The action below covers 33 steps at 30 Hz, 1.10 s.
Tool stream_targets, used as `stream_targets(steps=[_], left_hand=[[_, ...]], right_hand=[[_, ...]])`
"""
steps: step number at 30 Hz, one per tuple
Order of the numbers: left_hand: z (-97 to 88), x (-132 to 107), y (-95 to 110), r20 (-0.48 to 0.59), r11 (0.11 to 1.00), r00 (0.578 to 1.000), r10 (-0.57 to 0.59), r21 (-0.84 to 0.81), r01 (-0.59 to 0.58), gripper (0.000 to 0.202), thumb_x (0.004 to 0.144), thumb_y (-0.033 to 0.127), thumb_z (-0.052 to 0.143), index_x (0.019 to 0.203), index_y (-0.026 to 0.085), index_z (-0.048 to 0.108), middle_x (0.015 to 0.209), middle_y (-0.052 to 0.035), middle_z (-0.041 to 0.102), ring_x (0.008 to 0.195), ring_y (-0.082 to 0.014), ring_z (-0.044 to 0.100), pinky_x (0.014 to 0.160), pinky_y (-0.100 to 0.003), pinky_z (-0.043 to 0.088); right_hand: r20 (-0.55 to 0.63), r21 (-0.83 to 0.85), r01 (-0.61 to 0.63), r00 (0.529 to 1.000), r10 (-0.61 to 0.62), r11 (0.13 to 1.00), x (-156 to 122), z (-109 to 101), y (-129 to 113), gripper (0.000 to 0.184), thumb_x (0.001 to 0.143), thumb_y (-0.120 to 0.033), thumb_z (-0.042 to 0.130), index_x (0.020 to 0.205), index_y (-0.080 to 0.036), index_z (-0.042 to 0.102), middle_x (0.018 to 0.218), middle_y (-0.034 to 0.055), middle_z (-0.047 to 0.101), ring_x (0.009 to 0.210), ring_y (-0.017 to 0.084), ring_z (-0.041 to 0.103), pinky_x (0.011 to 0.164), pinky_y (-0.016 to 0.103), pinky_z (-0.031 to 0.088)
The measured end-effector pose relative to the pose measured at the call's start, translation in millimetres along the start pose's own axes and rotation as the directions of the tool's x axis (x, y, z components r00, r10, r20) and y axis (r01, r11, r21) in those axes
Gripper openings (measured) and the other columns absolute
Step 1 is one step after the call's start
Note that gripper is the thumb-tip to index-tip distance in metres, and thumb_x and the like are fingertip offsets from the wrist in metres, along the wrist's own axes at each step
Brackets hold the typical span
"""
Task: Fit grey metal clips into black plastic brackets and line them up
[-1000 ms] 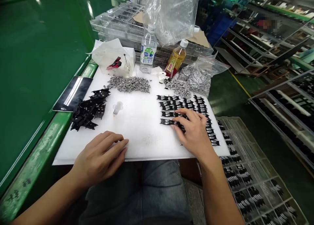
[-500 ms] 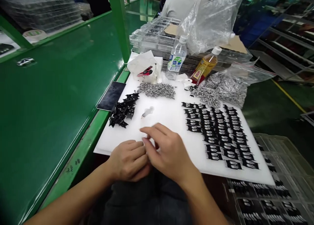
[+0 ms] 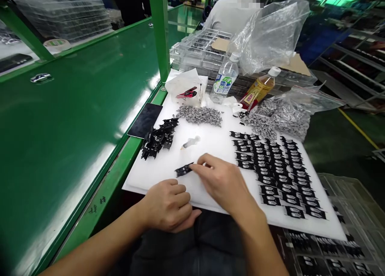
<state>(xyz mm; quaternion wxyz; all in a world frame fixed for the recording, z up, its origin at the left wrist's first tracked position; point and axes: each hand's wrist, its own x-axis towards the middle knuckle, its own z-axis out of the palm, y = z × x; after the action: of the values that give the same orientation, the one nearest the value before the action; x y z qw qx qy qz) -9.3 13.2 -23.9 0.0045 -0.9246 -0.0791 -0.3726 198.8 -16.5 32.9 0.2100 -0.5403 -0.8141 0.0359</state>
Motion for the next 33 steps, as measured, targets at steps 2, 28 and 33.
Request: stream_targets(steps=[2,28,33], left_hand=[[-3.3,3,0,-0.018,1.000,1.000,0.007,-0.015,-0.007,0.042,0.092,0.031,0.070,0.056,0.021,0.050,0.056,0.0020,0.047,0.051,-0.0138,0.042,0.048,-0.034,0.025],[-9.8,18,-6,0.232,0.872,0.841,-0.489,0.095,0.481,0.042,0.100,0.045,0.060,0.130,0.014,0.063,0.120,-0.0113,0.067,0.103,-0.0296,0.059,0.083,-0.046,0.047],[-13.2,18,-7,0.234,0.848,0.817,-0.528,0.094,0.521,0.061,0.097,0.056,0.063,0.139,0.012,0.060,0.119,-0.0133,0.064,0.101,-0.0315,0.058,0.083,-0.047,0.047]], right_hand=[[-0.038,0.033,-0.063,0.997,0.065,0.997,-11,-9,18,0.024,0.100,-0.014,0.063,0.117,-0.026,0.076,0.105,0.0039,0.074,0.073,0.015,0.066,0.065,0.029,0.050],[-0.206,0.275,-0.332,0.896,0.393,0.902,-81,-40,-9,0.010,0.099,-0.020,0.069,0.108,-0.026,0.071,0.090,0.0009,0.072,0.072,0.016,0.065,0.066,0.030,0.048],[-0.195,0.530,-0.273,0.882,0.429,0.803,-69,-42,0,0.008,0.101,-0.027,0.065,0.102,-0.026,0.073,0.099,0.0054,0.069,0.089,0.022,0.066,0.079,0.036,0.052]])
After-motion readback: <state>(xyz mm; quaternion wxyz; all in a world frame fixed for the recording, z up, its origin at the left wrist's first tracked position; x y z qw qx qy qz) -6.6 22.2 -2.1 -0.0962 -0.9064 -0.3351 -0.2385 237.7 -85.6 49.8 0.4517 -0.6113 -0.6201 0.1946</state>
